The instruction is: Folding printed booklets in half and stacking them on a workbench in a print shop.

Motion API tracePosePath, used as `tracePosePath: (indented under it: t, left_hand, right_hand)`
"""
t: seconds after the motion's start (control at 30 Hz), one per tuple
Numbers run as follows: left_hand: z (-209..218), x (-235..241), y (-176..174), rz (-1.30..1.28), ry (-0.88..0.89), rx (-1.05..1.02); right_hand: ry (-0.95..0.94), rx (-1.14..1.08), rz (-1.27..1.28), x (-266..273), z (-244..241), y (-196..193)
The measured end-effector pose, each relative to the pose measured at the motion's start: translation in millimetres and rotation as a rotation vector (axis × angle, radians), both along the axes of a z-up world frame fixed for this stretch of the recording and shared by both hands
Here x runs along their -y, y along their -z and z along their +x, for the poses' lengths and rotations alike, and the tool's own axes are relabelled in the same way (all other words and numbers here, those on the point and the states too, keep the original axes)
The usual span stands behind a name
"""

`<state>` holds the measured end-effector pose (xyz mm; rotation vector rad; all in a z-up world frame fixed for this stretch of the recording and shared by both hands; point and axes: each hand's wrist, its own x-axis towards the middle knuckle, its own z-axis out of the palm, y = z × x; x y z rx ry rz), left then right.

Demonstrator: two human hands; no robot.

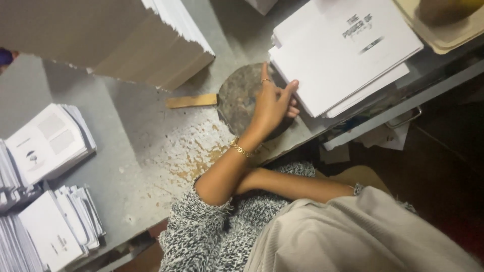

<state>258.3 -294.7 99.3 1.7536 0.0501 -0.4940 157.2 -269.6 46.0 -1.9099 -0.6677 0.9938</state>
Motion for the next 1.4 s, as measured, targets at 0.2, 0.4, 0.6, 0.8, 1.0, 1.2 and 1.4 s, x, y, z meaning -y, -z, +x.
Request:
tracePosePath:
  t: [0.2, 0.4, 0.6, 0.8, 1.0, 1.2, 1.4]
  left_hand:
    - [-45, -76, 35, -0.388, 0.132, -0.350]
    - [-111, -240, 63, -0.491, -0.359, -0.183]
    - [-202, -407, 102, -0.518, -1.099, 0.085]
    - [-266, -465, 76, 0.357, -1.549, 0.523]
    - [-286, -559, 49, 1.209, -1.483, 0.788]
    - [-279, -617, 95, 1.377, -1.381, 0.105]
    - [-260, -610, 79, 2.231, -0.567, -0.428]
  right_hand:
    - [-0.056, 0.061, -0.078, -13, -3, -5]
    - [-0.298, -0.051, 0.349, -45, -12, 63]
    - [-0.136, -0.331, 0.262, -54, -14, 47]
    - [-0.156, -0.259, 0.247, -57, -18, 30]
    - [-0.122, -0.307, 0.128, -63, -17, 17]
    - [-0.024, -0.352, 0.067, -65, -24, 17]
    - [-0.001, -0.388, 0.134, -68, -26, 15]
